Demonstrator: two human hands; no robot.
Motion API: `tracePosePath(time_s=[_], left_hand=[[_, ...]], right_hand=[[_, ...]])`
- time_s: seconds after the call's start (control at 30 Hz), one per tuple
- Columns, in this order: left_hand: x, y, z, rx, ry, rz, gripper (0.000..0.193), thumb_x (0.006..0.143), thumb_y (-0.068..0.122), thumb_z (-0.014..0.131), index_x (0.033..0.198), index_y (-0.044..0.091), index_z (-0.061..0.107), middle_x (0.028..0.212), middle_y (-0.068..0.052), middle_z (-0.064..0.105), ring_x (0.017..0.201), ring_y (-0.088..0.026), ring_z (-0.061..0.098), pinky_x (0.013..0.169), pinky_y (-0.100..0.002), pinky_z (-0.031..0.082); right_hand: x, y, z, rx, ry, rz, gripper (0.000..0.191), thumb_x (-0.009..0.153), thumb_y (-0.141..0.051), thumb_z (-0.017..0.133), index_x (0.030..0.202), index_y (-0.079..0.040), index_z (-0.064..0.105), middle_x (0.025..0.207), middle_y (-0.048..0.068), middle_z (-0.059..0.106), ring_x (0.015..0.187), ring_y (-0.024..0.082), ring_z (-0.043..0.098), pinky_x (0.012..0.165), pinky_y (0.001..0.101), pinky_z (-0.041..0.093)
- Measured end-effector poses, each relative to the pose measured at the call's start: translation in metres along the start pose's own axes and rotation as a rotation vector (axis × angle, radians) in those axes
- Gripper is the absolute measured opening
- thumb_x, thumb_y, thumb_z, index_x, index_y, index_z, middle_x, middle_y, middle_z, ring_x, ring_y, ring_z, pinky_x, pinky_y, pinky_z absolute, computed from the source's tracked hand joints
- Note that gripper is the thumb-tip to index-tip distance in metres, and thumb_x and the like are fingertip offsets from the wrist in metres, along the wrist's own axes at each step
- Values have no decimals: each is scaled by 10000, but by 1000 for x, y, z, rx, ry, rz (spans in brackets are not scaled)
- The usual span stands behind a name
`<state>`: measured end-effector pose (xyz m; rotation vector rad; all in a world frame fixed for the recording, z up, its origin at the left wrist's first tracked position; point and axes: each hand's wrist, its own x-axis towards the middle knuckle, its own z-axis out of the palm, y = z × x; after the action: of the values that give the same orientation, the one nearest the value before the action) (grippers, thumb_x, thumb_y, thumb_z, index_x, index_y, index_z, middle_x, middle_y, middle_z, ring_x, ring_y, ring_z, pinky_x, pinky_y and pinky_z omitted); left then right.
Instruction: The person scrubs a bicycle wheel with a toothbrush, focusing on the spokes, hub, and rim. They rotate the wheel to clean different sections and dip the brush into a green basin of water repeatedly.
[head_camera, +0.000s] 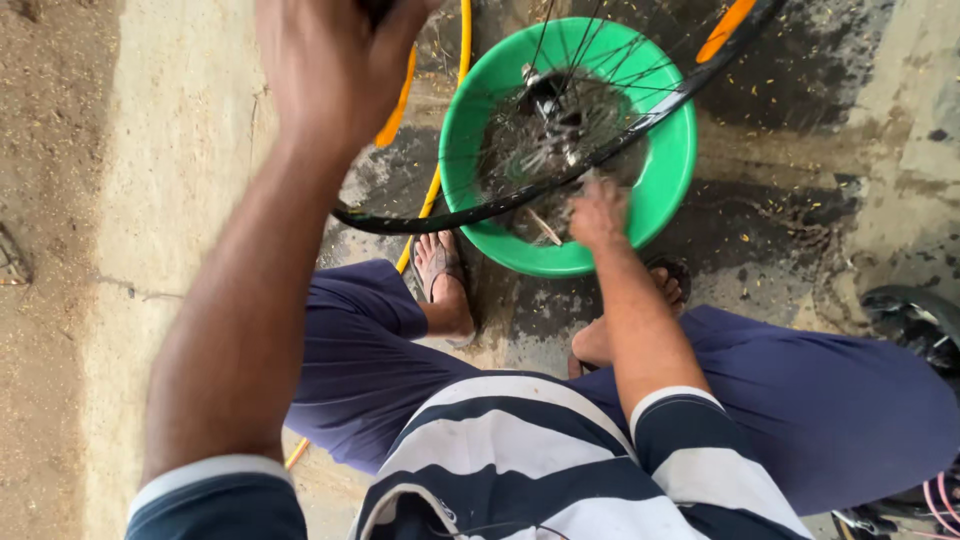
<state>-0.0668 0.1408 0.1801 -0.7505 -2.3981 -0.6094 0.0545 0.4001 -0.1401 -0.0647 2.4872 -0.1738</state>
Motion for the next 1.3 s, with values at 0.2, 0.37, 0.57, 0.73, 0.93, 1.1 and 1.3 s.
tracePosePath(time_s=[0.2, 0.37, 0.57, 0.73, 0.93, 1.1, 1.3], left_hand=[[-108, 22, -37, 11, 138, 74, 579, 1127, 228, 726, 1408, -124, 361, 1134, -220, 635, 943, -307, 626, 801, -475, 516], [-71, 40, -53, -114, -87, -43, 585, 1106, 385, 781, 1427, -5, 488, 1101, -162, 661, 925, -258, 693, 755, -376, 559], [-21, 36, -36, -30, -118, -48, 373, 1120, 370, 722, 1242, 55, 564, 908, -89, 725, 734, -245, 734, 696, -396, 579], [-30, 28, -33, -55, -95, -22, 340, 1106, 332, 715, 1265, 64, 579, 932, -137, 715, 778, -332, 713, 719, -449, 548], [-34, 18, -27, -53, -63, -49, 306, 1110, 320, 724, 1234, 69, 599, 963, -119, 719, 821, -334, 716, 756, -454, 546], [-43, 19, -28, -71, -44, -84, 250, 1120, 295, 758, 1135, 80, 632, 932, -128, 706, 799, -348, 698, 727, -447, 520], [-69, 6, -24, -99, -17, -173, 243, 1137, 272, 716, 1120, 62, 596, 868, -97, 657, 722, -283, 675, 674, -402, 510]], right_hand=[[4, 11, 16, 205, 137, -75, 461, 847, -99, 680, 1302, -170, 686, 1430, 160, 483, 1288, 385, 490, 1087, 503, 412], [-7, 9, 13, 896, 386, -59, 355, 847, -55, 684, 1196, -93, 739, 1171, 146, 739, 1067, 320, 723, 963, 401, 558], [-34, 27, -66, 2228, 735, -226, 199, 918, -10, 627, 1092, -106, 617, 1056, 62, 686, 948, 205, 685, 748, 356, 586], [-24, -2, -81, 1783, 1050, -456, 317, 1003, 61, 671, 1246, -101, 549, 1183, 10, 535, 1051, 121, 531, 927, 279, 498], [-5, -9, -66, 1844, 1110, -350, 309, 959, 101, 713, 1172, -65, 562, 1098, 17, 545, 1007, 144, 540, 943, 305, 509], [-4, 2, -62, 1707, 1133, -265, 221, 1018, 48, 709, 1125, -74, 559, 1063, 36, 597, 970, 146, 562, 891, 308, 524], [-9, -52, -44, 2126, 944, -198, 204, 936, 41, 677, 1080, -65, 579, 983, 45, 626, 886, 165, 663, 733, 373, 673]])
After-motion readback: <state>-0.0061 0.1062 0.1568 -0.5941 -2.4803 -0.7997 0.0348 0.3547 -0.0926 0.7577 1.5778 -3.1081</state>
